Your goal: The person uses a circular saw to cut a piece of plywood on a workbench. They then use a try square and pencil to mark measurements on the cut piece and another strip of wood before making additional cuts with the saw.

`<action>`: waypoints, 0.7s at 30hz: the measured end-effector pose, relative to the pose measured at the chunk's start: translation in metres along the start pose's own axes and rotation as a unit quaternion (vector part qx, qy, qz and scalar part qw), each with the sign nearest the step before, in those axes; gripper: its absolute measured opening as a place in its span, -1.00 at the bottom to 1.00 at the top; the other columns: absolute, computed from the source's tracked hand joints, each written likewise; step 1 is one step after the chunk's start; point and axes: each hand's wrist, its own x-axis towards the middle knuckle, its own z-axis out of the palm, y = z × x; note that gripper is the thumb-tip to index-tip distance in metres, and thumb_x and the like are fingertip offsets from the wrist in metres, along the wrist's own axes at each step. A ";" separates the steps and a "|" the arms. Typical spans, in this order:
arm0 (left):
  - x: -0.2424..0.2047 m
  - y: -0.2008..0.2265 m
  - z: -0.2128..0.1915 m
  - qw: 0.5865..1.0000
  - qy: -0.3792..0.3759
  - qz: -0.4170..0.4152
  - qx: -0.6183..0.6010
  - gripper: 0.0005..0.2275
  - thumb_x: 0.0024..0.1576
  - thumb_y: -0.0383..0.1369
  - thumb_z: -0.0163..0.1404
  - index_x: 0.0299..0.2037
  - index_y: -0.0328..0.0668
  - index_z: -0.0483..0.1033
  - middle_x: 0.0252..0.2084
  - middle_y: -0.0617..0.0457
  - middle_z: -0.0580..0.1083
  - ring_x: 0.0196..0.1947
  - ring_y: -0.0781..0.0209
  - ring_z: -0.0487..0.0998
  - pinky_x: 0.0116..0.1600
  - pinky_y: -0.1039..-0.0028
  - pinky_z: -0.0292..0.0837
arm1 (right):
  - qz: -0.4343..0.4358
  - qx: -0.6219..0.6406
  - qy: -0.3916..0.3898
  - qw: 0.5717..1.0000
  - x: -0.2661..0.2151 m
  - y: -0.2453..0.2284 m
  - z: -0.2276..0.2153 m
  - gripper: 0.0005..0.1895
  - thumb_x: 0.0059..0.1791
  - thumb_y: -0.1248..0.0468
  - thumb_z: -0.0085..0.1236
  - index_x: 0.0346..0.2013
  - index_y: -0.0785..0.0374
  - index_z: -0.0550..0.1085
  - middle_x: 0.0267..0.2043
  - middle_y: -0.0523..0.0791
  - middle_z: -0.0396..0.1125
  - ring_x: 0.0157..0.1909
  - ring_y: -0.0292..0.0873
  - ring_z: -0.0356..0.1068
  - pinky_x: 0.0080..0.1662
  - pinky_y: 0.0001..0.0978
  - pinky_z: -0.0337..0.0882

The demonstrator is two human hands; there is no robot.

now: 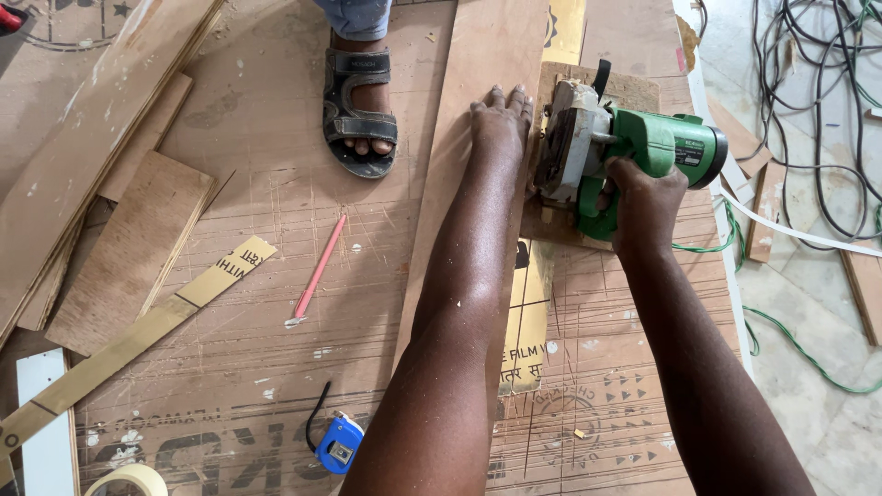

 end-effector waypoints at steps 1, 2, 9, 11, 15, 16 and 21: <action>0.000 0.000 0.001 1.000 -0.001 -0.002 0.003 0.14 -0.08 -0.21 0.36 0.58 0.10 -0.36 0.63 0.00 -0.39 0.58 -0.21 -0.20 0.41 -0.04 0.20 | 0.002 0.000 0.002 1.000 0.001 0.000 0.000 -0.96 -0.05 0.45 0.14 -0.37 0.30 0.46 -0.43 -0.13 0.37 -0.56 -0.28 0.31 -0.52 -0.44 0.35; 0.000 0.001 0.004 1.000 -0.001 -0.004 0.006 0.12 -0.07 -0.22 0.35 0.58 0.12 -0.34 0.63 0.02 -0.38 0.59 -0.19 -0.19 0.36 0.02 0.30 | 0.003 0.000 0.003 1.000 0.002 0.000 0.001 -0.96 -0.06 0.45 0.15 -0.36 0.29 0.45 -0.43 -0.13 0.37 -0.56 -0.27 0.31 -0.52 -0.43 0.35; 0.027 -0.002 0.025 0.999 0.048 -0.019 0.016 -0.14 0.18 -0.62 0.04 0.56 0.35 -0.22 0.63 0.23 -0.32 0.56 -0.11 -0.09 -0.05 0.35 0.68 | 0.001 -0.003 0.005 1.000 0.008 -0.001 0.003 -0.97 -0.05 0.44 0.15 -0.33 0.31 0.46 -0.41 -0.13 0.37 -0.55 -0.27 0.30 -0.53 -0.44 0.35; 0.030 0.000 0.027 0.998 0.063 -0.026 -0.014 -0.19 0.21 -0.57 0.00 0.56 0.34 -0.20 0.63 0.25 -0.30 0.55 -0.08 -0.06 -0.02 0.30 0.66 | 0.002 0.009 0.009 1.000 0.012 0.001 0.003 -0.95 -0.05 0.45 0.16 -0.32 0.31 0.47 -0.40 -0.13 0.38 -0.55 -0.26 0.32 -0.54 -0.43 0.34; 0.016 0.001 0.016 0.998 0.054 -0.022 -0.010 -0.21 0.21 -0.55 0.00 0.56 0.29 -0.19 0.63 0.23 -0.28 0.50 -0.06 -0.01 -0.02 0.30 0.65 | -0.004 -0.006 0.004 1.000 0.019 0.003 0.002 -0.95 -0.04 0.45 0.16 -0.31 0.32 0.46 -0.39 -0.12 0.38 -0.53 -0.26 0.33 -0.52 -0.43 0.37; 0.010 0.000 0.016 0.999 0.049 -0.018 -0.004 -0.22 0.21 -0.54 0.00 0.56 0.27 -0.18 0.62 0.22 -0.28 0.49 -0.06 0.01 -0.02 0.30 0.65 | -0.005 -0.001 0.004 1.000 0.021 0.003 0.001 -0.96 -0.04 0.45 0.16 -0.31 0.32 0.47 -0.39 -0.12 0.38 -0.54 -0.26 0.32 -0.53 -0.43 0.35; 0.002 -0.003 0.010 0.999 0.036 -0.021 0.001 -0.25 0.22 -0.51 -0.01 0.56 0.20 -0.17 0.62 0.19 -0.26 0.43 -0.04 0.07 -0.03 0.30 0.63 | -0.004 0.021 0.002 1.000 0.028 0.003 0.004 -0.95 -0.04 0.46 0.16 -0.30 0.33 0.46 -0.40 -0.12 0.38 -0.54 -0.25 0.32 -0.53 -0.43 0.34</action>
